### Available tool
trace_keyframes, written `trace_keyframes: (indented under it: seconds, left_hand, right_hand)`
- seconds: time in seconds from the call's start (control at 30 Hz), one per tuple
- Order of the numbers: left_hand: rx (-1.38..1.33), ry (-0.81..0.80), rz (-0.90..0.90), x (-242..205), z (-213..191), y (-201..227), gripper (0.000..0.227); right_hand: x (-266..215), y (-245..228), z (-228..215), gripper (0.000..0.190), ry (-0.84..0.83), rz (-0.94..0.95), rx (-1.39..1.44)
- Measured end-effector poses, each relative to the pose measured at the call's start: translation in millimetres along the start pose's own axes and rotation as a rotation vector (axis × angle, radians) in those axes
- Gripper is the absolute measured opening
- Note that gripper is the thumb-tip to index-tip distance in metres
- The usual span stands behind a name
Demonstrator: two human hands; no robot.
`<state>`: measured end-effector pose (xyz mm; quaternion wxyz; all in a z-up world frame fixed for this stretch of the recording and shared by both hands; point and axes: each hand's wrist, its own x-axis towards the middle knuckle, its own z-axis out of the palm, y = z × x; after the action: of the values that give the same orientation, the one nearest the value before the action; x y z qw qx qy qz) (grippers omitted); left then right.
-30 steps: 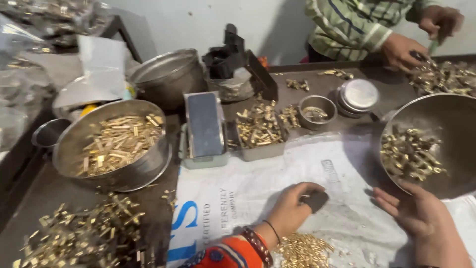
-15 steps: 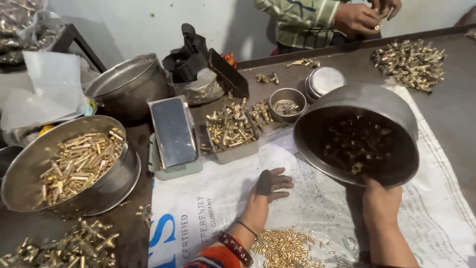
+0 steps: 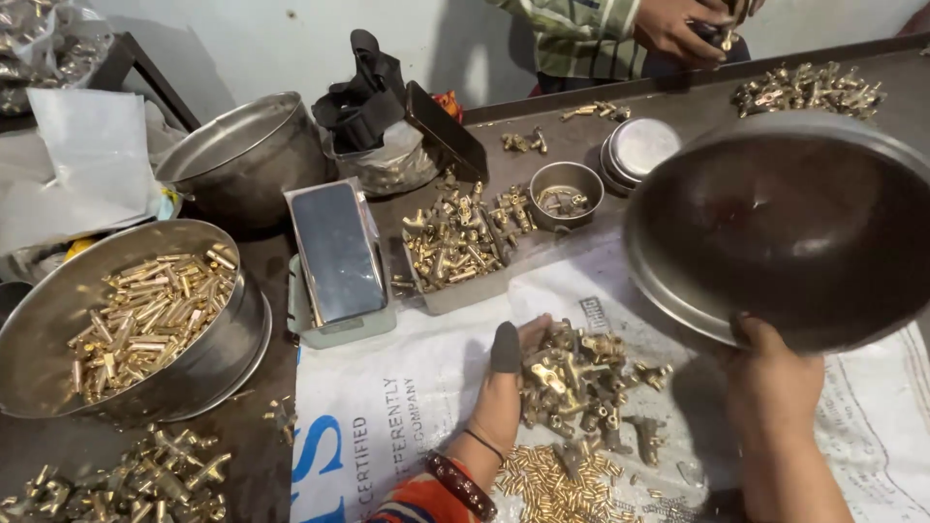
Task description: The person repeatedly picks small brass-colored metal components from a pile on a white sack and inserts them into a handheld tool, then places the assembled pieces into a metal bowl. The process is repeated continuously throughout the clip.
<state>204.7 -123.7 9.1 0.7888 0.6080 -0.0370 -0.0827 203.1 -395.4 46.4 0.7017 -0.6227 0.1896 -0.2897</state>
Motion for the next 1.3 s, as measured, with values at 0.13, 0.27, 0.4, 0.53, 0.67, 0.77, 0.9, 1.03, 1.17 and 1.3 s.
trace_keyframes:
  seconds: [0.13, 0.27, 0.4, 0.53, 0.67, 0.77, 0.9, 1.03, 1.17, 1.3]
  left_hand:
    - [0.055, -0.024, 0.113, 3, -4, -14, 0.079]
    - [0.021, -0.020, 0.048, 4, -2, -10, 0.076]
    - [0.013, -0.009, 0.108, 4, -3, -15, 0.072]
    - [0.039, -0.013, 0.115, 5, -4, -14, 0.071]
    - [0.058, -0.005, 0.139, 4, -4, -15, 0.069]
    - [0.133, -0.020, 0.067, 5, -2, -10, 0.068]
    - [0.054, -0.022, 0.110, 9, -4, -21, 0.061]
    - [0.116, 0.020, 0.107, 3, 2, -15, 0.055]
    - [0.256, 0.069, 0.081, -14, 11, 10, 0.052]
    - [-0.016, 0.210, -0.216, -33, -9, 7, 0.057]
  right_hand:
    - [18, 18, -14, 0.036, -0.162, 0.283, 0.294]
    - [2, -23, 13, 0.046, -0.222, 0.516, 0.174]
    - [-7, -32, 17, 0.070, -0.190, 0.564, 0.060]
    - [-3, -18, 5, 0.071, -0.225, 0.462, 0.199]
    - [4, -5, -8, 0.052, -0.190, 0.364, 0.155]
    - [1, -13, -16, 0.036, -0.134, 0.318, 0.159]
    - [-12, -15, -32, 0.037, -0.176, 0.284, 0.032]
    - [-59, -3, -13, 0.051, -0.327, 0.190, -0.576]
    - [-100, 6, 28, 0.061, -0.365, 0.248, -0.240]
    - [-137, -29, 57, 0.062, -0.517, 0.629, 0.192]
